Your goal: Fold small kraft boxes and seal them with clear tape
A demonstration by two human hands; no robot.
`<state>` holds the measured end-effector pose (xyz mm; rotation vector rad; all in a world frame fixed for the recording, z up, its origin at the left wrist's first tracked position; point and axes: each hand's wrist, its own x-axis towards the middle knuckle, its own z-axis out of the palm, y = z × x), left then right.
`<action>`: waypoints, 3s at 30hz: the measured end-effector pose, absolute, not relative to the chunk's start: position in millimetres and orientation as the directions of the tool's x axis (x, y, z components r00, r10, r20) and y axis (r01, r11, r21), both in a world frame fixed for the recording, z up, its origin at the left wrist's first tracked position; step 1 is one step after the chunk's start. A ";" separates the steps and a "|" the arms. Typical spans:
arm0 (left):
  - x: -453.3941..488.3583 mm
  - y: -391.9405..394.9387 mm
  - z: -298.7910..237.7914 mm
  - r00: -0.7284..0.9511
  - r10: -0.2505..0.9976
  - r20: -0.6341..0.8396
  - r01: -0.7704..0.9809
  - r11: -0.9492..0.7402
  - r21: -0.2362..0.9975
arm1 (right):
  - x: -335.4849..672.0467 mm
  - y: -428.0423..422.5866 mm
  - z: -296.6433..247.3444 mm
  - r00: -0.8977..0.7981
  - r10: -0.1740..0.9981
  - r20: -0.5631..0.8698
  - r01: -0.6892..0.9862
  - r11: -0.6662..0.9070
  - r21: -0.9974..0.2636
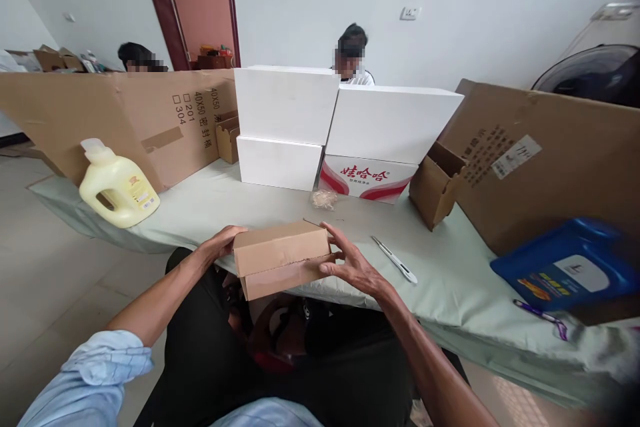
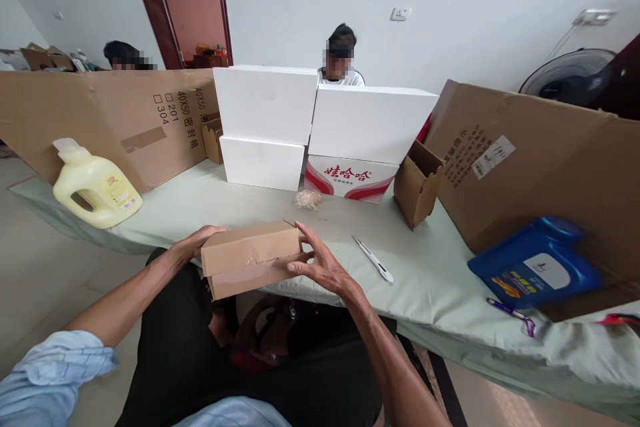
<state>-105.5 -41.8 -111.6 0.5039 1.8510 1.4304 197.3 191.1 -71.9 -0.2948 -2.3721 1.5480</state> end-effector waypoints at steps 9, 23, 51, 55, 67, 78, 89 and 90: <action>-101.9 -75.9 -106.8 -0.836 0.542 0.085 0.046 -0.084 0.995 | 126.1 188.9 -54.9 -0.896 0.396 0.201 -0.001 0.449 -0.893; -81.4 -100.7 -96.0 -0.533 0.620 0.576 0.670 -0.107 0.735 | 101.7 193.1 -42.3 -0.919 0.393 0.021 0.168 0.442 -0.881; -47.1 -113.3 -107.3 -0.412 0.623 0.665 0.826 -0.052 0.561 | 236.0 269.8 -84.2 -0.725 0.635 0.268 0.491 0.749 -0.445; -43.9 -114.3 -106.8 -0.409 0.637 0.654 0.828 -0.042 0.559 | 206.8 203.5 -38.5 -0.875 0.308 0.374 0.083 0.856 -0.511; -36.7 -117.6 -106.9 -0.353 0.641 0.682 0.856 -0.073 0.511 | 170.3 154.7 -14.0 -0.935 -0.078 0.345 -0.171 0.954 -0.246; -29.5 -124.5 -96.8 -0.287 0.743 0.605 0.925 0.050 0.377 | 171.6 153.1 -12.7 -0.935 -0.129 0.329 -0.202 0.959 -0.199; -22.4 -119.7 -97.5 -0.303 0.719 0.626 0.909 0.022 0.416 | 176.7 158.1 -9.7 -0.950 -0.041 0.310 -0.129 0.954 -0.271; -22.1 -119.1 -97.1 -0.305 0.717 0.627 0.906 0.015 0.424 | 177.1 158.0 -8.7 -0.955 -0.035 0.296 -0.121 0.953 -0.278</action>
